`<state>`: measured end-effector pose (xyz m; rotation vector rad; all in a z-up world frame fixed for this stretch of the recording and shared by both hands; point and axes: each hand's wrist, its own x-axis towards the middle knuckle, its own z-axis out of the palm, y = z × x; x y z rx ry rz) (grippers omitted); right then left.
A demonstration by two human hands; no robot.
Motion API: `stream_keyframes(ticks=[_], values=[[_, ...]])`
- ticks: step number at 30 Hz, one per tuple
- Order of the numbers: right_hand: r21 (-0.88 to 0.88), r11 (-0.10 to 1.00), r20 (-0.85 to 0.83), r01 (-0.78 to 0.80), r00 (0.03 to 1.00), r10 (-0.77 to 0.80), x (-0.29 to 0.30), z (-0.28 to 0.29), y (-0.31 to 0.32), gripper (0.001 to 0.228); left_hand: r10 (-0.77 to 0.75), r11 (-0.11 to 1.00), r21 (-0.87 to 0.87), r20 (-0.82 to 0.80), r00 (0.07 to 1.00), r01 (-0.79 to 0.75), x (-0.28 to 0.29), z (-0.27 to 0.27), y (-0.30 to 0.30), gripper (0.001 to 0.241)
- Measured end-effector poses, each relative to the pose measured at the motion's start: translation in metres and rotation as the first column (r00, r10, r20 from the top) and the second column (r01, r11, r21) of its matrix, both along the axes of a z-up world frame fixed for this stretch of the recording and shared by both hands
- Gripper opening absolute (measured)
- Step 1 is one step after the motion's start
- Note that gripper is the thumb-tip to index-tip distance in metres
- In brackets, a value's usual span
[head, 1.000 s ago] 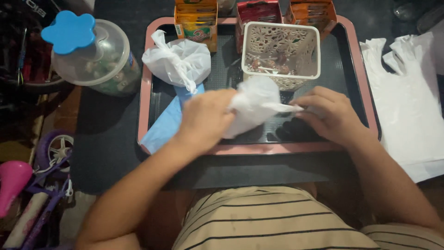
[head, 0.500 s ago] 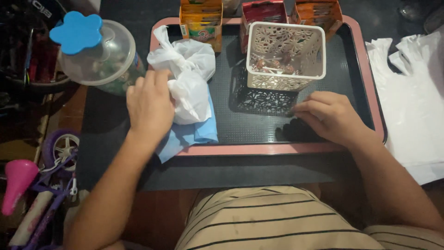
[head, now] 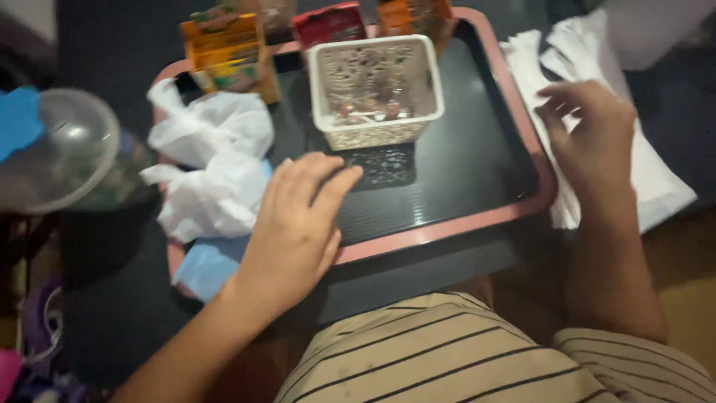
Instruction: Packaging lollipops and small candies into plastic bags
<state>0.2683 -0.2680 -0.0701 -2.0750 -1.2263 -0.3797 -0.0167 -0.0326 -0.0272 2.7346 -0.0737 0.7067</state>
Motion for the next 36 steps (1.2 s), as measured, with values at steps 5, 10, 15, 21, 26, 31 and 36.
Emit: stream_keyframes(ticks=[5, 10, 15, 21, 26, 31, 36], values=[[-0.278, 0.925, 0.191, 0.257, 0.959, -0.209, 0.113, -0.088, -0.050, 0.059, -0.096, 0.983, 0.145, -0.102, 0.990, 0.110, 0.032, -0.020, -0.016, 0.051], [-0.202, 0.928, -0.068, 0.312, 0.941, -0.331, 0.095, -0.082, -0.033, 0.026, -0.187, 0.963, 0.180, -0.076, 0.979, 0.198, 0.054, -0.006, -0.035, 0.051], [-0.053, 0.914, 0.044, 0.402, 0.915, -0.400, 0.086, -0.059, -0.038, 0.025, -0.228, 0.969, 0.096, -0.013, 0.974, 0.228, 0.058, 0.005, -0.031, 0.041], [0.138, 0.974, 0.167, 0.178, 0.966, -0.200, 0.014, 0.027, -0.022, 0.018, -0.220, 0.975, -0.020, 0.035, 0.975, 0.221, 0.048, 0.021, -0.023, 0.030], [0.024, 0.940, 0.337, -0.341, 0.888, 0.313, -0.061, 0.098, 0.042, 0.023, -0.100, 0.715, -0.685, 0.098, 0.990, 0.140, 0.038, 0.039, -0.020, 0.067], [-0.051, 0.825, 0.554, -0.562, 0.672, 0.492, -0.102, 0.109, 0.111, 0.021, 0.061, 0.995, 0.037, 0.490, 0.870, -0.091, 0.027, 0.034, 0.007, 0.056], [-0.086, 0.720, 0.471, -0.688, 0.609, 0.638, -0.107, 0.108, 0.128, 0.026, -0.053, 0.974, 0.219, 0.455, 0.889, -0.054, 0.029, 0.033, 0.029, 0.068]])
